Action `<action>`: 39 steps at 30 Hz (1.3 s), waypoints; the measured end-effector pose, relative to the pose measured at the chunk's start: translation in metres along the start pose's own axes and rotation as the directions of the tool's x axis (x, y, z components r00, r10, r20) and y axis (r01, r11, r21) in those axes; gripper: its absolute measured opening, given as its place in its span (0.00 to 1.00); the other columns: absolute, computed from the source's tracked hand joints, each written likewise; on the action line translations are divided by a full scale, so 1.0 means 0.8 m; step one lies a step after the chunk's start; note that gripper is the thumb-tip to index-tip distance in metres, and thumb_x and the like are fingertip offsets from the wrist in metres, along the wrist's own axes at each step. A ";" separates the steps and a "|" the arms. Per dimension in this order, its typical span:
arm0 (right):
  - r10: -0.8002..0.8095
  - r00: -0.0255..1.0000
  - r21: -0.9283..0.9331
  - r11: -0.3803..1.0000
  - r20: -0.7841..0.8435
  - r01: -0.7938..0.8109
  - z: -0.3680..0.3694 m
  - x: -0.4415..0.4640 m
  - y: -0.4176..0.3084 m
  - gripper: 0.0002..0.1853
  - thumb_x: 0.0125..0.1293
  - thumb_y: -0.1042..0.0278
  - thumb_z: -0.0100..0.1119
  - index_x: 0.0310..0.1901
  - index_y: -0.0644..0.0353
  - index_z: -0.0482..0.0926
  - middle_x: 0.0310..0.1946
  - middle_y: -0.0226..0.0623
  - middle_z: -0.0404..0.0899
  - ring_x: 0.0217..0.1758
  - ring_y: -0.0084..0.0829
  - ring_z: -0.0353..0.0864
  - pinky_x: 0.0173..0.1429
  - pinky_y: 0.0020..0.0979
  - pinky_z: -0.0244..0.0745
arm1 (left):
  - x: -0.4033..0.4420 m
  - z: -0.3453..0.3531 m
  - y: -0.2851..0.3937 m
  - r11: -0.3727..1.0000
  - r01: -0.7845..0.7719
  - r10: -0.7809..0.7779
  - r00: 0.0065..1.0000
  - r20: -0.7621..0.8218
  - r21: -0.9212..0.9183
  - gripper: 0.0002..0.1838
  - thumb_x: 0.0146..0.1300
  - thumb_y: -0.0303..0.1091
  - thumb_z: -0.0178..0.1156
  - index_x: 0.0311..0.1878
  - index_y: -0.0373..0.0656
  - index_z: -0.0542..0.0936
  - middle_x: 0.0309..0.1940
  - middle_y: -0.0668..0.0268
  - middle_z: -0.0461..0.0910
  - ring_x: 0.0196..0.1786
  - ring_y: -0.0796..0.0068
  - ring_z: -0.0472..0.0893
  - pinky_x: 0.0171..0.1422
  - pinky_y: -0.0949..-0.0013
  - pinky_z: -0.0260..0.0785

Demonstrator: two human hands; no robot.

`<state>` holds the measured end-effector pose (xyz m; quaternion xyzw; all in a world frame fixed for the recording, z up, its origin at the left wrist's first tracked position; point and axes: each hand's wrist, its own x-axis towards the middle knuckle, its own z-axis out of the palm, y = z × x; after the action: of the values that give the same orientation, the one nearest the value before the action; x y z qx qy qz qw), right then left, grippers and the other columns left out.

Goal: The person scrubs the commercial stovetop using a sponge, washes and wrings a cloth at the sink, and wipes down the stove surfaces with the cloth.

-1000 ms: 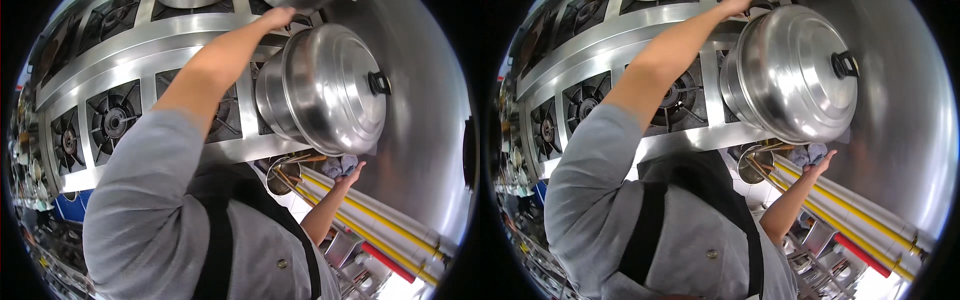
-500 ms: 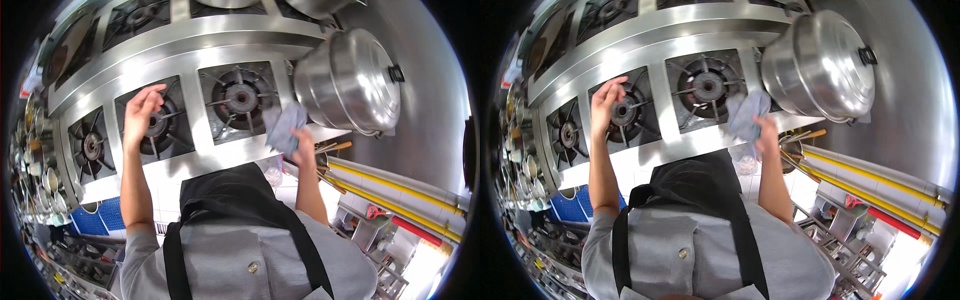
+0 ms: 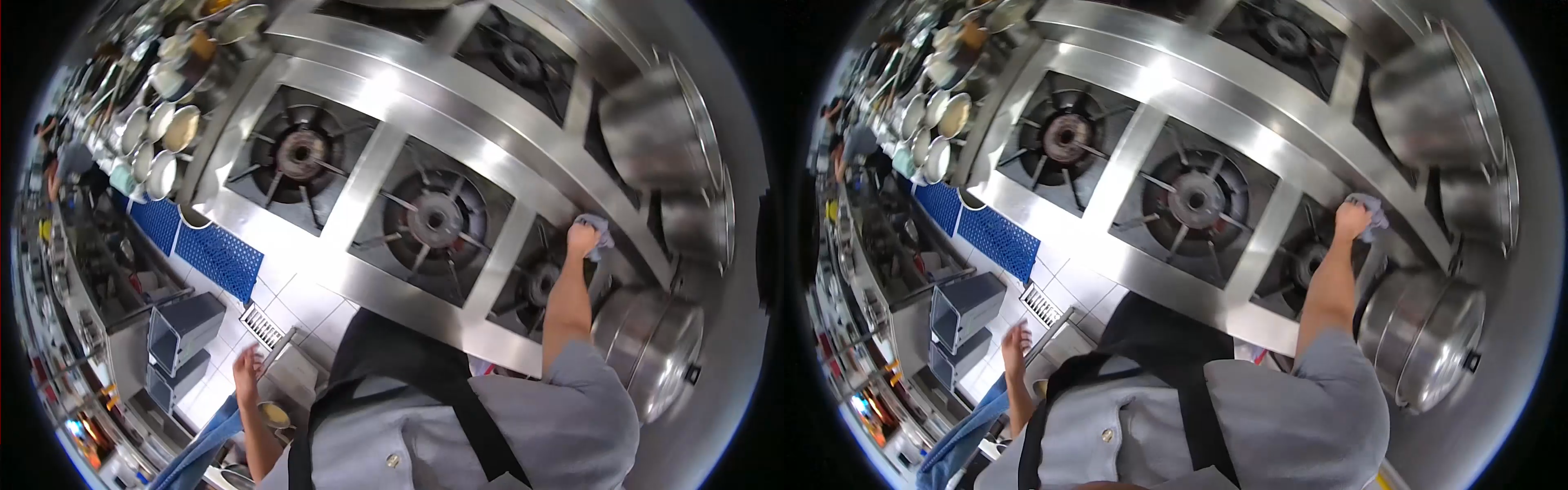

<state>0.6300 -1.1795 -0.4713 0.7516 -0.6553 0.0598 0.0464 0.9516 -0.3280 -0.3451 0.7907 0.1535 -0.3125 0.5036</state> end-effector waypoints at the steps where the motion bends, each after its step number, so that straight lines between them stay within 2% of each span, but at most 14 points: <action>1: -0.016 0.997 0.039 0.999 -0.082 0.020 -0.028 -0.027 -0.072 0.19 0.58 0.60 0.57 0.41 0.67 0.86 0.45 0.60 0.82 0.51 0.59 0.78 0.61 0.51 0.71 | -0.022 -0.009 -0.012 0.998 0.056 -0.055 0.994 -0.096 0.007 0.23 0.76 0.49 0.55 0.58 0.39 0.81 0.31 0.73 0.79 0.28 0.86 0.74 0.33 0.81 0.65; 4: -0.454 0.864 0.187 0.849 -0.219 0.493 -0.090 -0.108 -0.296 0.13 0.50 0.65 0.60 0.29 0.66 0.87 0.31 0.52 0.85 0.46 0.56 0.78 0.57 0.48 0.72 | -0.024 -0.017 -0.029 0.973 0.079 -0.111 0.984 -0.139 -0.217 0.21 0.76 0.45 0.54 0.59 0.38 0.81 0.30 0.74 0.77 0.31 0.86 0.73 0.35 0.80 0.66; 7: -0.617 0.765 0.447 0.641 -0.184 0.624 -0.072 -0.165 -0.547 0.23 0.50 0.72 0.63 0.51 0.66 0.83 0.59 0.58 0.75 0.61 0.55 0.74 0.67 0.46 0.70 | 0.031 0.016 0.010 0.982 -0.040 0.019 0.993 -0.116 -0.184 0.22 0.77 0.43 0.54 0.60 0.33 0.80 0.30 0.71 0.78 0.33 0.84 0.73 0.37 0.76 0.64; 13: -0.880 0.469 0.432 0.394 -0.077 0.811 -0.079 -0.176 -0.904 0.24 0.57 0.70 0.62 0.57 0.60 0.81 0.61 0.51 0.72 0.61 0.52 0.74 0.67 0.45 0.70 | 0.045 0.022 0.033 0.982 -0.072 0.053 0.993 0.108 0.173 0.22 0.78 0.44 0.52 0.62 0.36 0.79 0.36 0.69 0.82 0.36 0.81 0.77 0.44 0.73 0.71; 18: -0.952 0.296 0.243 0.270 -0.075 0.932 -0.082 -0.205 -1.051 0.22 0.62 0.66 0.56 0.56 0.65 0.82 0.55 0.48 0.81 0.68 0.47 0.71 0.67 0.46 0.72 | 0.005 -0.005 -0.060 0.995 0.090 -0.087 0.994 -0.061 0.053 0.22 0.76 0.45 0.55 0.63 0.39 0.80 0.35 0.71 0.83 0.35 0.83 0.76 0.42 0.75 0.69; 22: -0.991 0.105 0.304 0.125 0.081 0.944 -0.150 -0.358 -1.050 0.15 0.67 0.66 0.51 0.43 0.61 0.88 0.45 0.45 0.87 0.52 0.45 0.84 0.64 0.50 0.72 | -0.060 -0.006 -0.115 0.960 0.178 -0.216 0.961 -0.173 -0.216 0.19 0.76 0.41 0.55 0.62 0.42 0.81 0.35 0.72 0.83 0.35 0.83 0.77 0.40 0.76 0.70; 23: -0.994 0.003 0.085 -0.006 -0.109 0.996 -0.104 -0.422 -1.055 0.15 0.69 0.65 0.50 0.41 0.60 0.88 0.45 0.43 0.87 0.46 0.44 0.87 0.65 0.57 0.69 | -0.066 -0.005 -0.113 0.962 0.195 -0.226 0.961 -0.160 -0.190 0.19 0.76 0.41 0.55 0.61 0.41 0.81 0.35 0.71 0.83 0.35 0.83 0.78 0.40 0.76 0.70; 24: -0.995 -0.087 0.168 -0.092 -0.038 0.981 -0.107 -0.488 -1.036 0.16 0.69 0.64 0.49 0.43 0.60 0.88 0.43 0.46 0.88 0.49 0.43 0.87 0.67 0.63 0.64 | -0.066 -0.002 -0.112 0.964 0.209 -0.232 0.963 -0.139 -0.162 0.18 0.76 0.41 0.55 0.61 0.41 0.81 0.35 0.71 0.83 0.35 0.83 0.78 0.39 0.76 0.69; 25: -0.937 -0.337 -0.026 -0.341 0.093 0.940 -0.169 -0.540 -0.992 0.17 0.69 0.65 0.48 0.47 0.63 0.86 0.53 0.51 0.84 0.52 0.45 0.86 0.69 0.57 0.67 | -0.056 -0.007 -0.134 0.967 0.180 -0.194 0.979 -0.062 -0.180 0.19 0.76 0.41 0.55 0.61 0.41 0.82 0.35 0.71 0.83 0.35 0.83 0.78 0.39 0.75 0.69; 27: -1.000 0.010 0.563 0.011 0.005 0.826 -0.127 -0.630 -0.975 0.15 0.67 0.69 0.52 0.44 0.68 0.86 0.61 0.57 0.76 0.55 0.47 0.83 0.66 0.45 0.75 | -0.053 -0.010 -0.075 0.986 0.152 -0.147 0.987 -0.066 0.065 0.18 0.76 0.41 0.55 0.61 0.40 0.82 0.34 0.71 0.82 0.34 0.84 0.77 0.39 0.76 0.69; 28: -0.997 0.002 0.705 0.057 0.078 0.707 -0.179 -0.629 -0.953 0.13 0.64 0.71 0.56 0.40 0.70 0.86 0.58 0.58 0.76 0.55 0.47 0.82 0.63 0.43 0.77 | -0.046 -0.013 -0.054 0.950 0.112 -0.095 0.993 -0.072 0.292 0.18 0.76 0.40 0.55 0.61 0.40 0.81 0.34 0.72 0.82 0.33 0.84 0.75 0.39 0.76 0.68; 32: -0.995 -0.103 0.410 -0.086 0.019 0.908 -0.174 -0.624 -0.892 0.18 0.70 0.67 0.50 0.54 0.69 0.81 0.59 0.54 0.73 0.55 0.45 0.82 0.57 0.37 0.81 | -0.053 -0.020 -0.106 0.959 -0.110 0.167 0.963 -0.210 0.260 0.18 0.78 0.40 0.52 0.61 0.40 0.82 0.33 0.72 0.81 0.32 0.84 0.76 0.39 0.75 0.70; 35: -0.986 0.063 0.421 -0.007 -0.152 0.907 -0.143 -0.628 -0.784 0.30 0.67 0.62 0.59 0.63 0.77 0.67 0.52 0.51 0.75 0.52 0.42 0.82 0.52 0.35 0.83 | -0.095 -0.002 -0.185 0.986 0.112 -0.126 0.986 -0.108 -0.125 0.20 0.79 0.42 0.50 0.61 0.40 0.81 0.33 0.67 0.81 0.35 0.79 0.79 0.40 0.74 0.72; 39: -0.959 0.259 0.441 0.185 -0.114 0.878 -0.143 -0.599 -0.578 0.35 0.69 0.51 0.61 0.64 0.77 0.66 0.50 0.51 0.74 0.51 0.44 0.83 0.50 0.36 0.84 | -0.168 0.028 -0.327 0.901 0.287 -0.343 0.930 0.131 0.324 0.19 0.79 0.40 0.51 0.62 0.40 0.81 0.34 0.67 0.82 0.36 0.78 0.81 0.40 0.76 0.73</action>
<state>1.0206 -0.6297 -0.4264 0.9837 -0.0404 0.0876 -0.1516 0.6963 -0.2219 -0.4481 0.7899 0.1832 -0.4816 0.3325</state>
